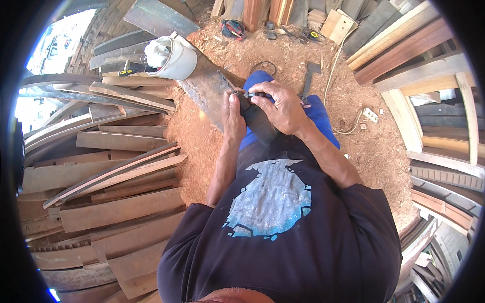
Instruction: The person assembles a corded drill by attaching the chuck and securing it with a wrench. They then pick up a wooden plank and place it on the workbench, preparing for further work.
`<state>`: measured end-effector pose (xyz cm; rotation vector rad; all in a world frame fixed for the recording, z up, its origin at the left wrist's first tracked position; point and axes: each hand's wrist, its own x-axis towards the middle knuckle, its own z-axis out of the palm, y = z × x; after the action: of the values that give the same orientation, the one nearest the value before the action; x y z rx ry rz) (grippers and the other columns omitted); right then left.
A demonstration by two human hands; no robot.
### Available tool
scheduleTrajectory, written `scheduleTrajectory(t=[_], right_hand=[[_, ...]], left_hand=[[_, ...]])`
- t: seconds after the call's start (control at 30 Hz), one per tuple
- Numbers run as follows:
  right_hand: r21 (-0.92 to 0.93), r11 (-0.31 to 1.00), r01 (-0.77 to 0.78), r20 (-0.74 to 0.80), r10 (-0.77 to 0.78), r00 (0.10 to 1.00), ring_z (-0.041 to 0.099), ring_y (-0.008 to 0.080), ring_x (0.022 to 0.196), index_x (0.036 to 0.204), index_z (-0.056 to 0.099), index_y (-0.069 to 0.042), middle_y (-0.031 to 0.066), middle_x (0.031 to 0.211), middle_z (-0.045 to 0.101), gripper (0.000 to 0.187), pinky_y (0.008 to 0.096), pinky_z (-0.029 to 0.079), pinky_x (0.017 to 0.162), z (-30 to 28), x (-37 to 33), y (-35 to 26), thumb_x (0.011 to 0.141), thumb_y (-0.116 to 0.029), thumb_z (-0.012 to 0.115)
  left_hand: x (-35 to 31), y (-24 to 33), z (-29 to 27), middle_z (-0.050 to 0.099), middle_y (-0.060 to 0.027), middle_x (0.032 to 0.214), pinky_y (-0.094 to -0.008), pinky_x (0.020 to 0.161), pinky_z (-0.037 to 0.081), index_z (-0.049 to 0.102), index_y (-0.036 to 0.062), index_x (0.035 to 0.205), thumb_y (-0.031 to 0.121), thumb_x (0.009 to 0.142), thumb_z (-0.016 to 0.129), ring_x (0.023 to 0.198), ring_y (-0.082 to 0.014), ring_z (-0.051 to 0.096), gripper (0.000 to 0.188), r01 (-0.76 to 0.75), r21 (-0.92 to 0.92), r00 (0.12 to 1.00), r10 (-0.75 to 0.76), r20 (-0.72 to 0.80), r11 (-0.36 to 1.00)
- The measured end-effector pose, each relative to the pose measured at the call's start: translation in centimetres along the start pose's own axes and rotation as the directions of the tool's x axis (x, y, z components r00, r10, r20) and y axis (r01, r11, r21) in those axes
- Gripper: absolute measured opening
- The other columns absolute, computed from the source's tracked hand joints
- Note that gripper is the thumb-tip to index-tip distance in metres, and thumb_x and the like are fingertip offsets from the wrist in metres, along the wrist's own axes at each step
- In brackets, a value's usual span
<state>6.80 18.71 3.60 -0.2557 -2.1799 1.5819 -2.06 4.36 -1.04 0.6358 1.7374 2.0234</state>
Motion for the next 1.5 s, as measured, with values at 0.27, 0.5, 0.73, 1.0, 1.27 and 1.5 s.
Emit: scheduleTrajectory(t=[0.27, 0.5, 0.73, 1.0, 1.27, 1.5], right_hand=[[-0.266, 0.906, 0.329, -0.017, -0.346, 0.938, 0.065, 0.0322, 0.091, 0.103, 0.072, -0.001, 0.0134, 0.094, 0.072, 0.017, 0.0423, 0.053, 0.082, 0.0, 0.6, 0.2, 0.086, -0.006, 0.074], [-0.364, 0.832, 0.419, 0.115, -0.406, 0.907, 0.066, 0.0339, 0.089, 0.101, 0.07, 0.001, 0.0148, 0.093, 0.072, 0.018, 0.0431, 0.053, 0.082, -0.8, 1.6, 0.1, 0.084, -0.001, 0.073], [-0.284, 0.897, 0.34, 0.196, -0.293, 0.936, 0.069, 0.0376, 0.092, 0.103, 0.07, 0.003, 0.02, 0.098, 0.072, 0.025, 0.0456, 0.053, 0.083, -0.9, 2.7, -1.4, 0.1, -0.021, 0.063], [-0.152, 0.986, 0.072, -0.1, -0.088, 0.991, 0.071, 0.0336, 0.087, 0.103, 0.07, 0.003, 0.0184, 0.095, 0.073, 0.037, 0.0406, 0.055, 0.078, 2.6, 1.0, 1.3, 0.109, -0.028, 0.051], [-0.019, 0.995, -0.102, -0.03, 0.102, 0.994, 0.072, 0.027, 0.096, 0.115, 0.069, 0.003, 0.0182, 0.102, 0.074, 0.037, 0.0378, 0.055, 0.083, 1.9, 0.4, 1.1, 0.111, -0.028, 0.049], [-0.332, 0.942, 0.057, 0.192, 0.008, 0.981, 0.066, 0.0475, 0.11, 0.134, 0.06, -0.001, 0.0265, 0.118, 0.07, 0.039, 0.0478, 0.054, 0.091, -1.2, 1.2, -2.0, 0.107, -0.027, 0.053]], left_hand=[[0.4, -0.8, 0.2, 0.053, 0.0008, 0.091, -0.0269, 0.075, 0.042, 0.056, 0.0062, 0.113, 0.028, 0.113, 0.041, 0.083, -0.008, 0.046, 0.027, -0.047, 0.064, 0.999, 0.047, 0.003, 0.997], [0.1, -0.8, 1.2, 0.063, -0.0165, 0.091, -0.0403, 0.077, 0.051, 0.052, 0.003, 0.114, 0.023, 0.108, 0.051, 0.086, -0.0241, 0.063, 0.021, -0.07, 0.307, 0.996, 0.086, -0.037, 0.949], [0.8, 0.3, 1.2, 0.062, -0.0221, 0.081, -0.0462, 0.068, 0.049, 0.049, 0.0033, 0.111, 0.022, 0.107, 0.055, 0.075, -0.0389, 0.066, 0.02, -0.073, 0.335, 0.994, 0.097, -0.057, 0.939], [0.2, 0.5, 2.0, 0.06, -0.0264, 0.076, -0.0526, 0.058, 0.045, 0.045, 0.0034, 0.11, 0.023, 0.104, 0.059, 0.072, -0.0514, 0.062, 0.025, -0.082, 0.422, 0.988, 0.13, -0.087, 0.903], [0.5, 0.7, 2.3, 0.059, -0.0262, 0.075, -0.0524, 0.057, 0.045, 0.045, 0.0028, 0.109, 0.021, 0.103, 0.059, 0.071, -0.0498, 0.063, 0.024, -0.061, 0.427, 0.991, 0.105, -0.081, 0.902], [0.4, 0.8, 2.2, 0.06, -0.0275, 0.075, -0.0522, 0.06, 0.046, 0.048, 0.0034, 0.109, 0.02, 0.104, 0.058, 0.073, -0.0506, 0.063, 0.02, -0.044, 0.353, 0.99, 0.088, -0.11, 0.935]])
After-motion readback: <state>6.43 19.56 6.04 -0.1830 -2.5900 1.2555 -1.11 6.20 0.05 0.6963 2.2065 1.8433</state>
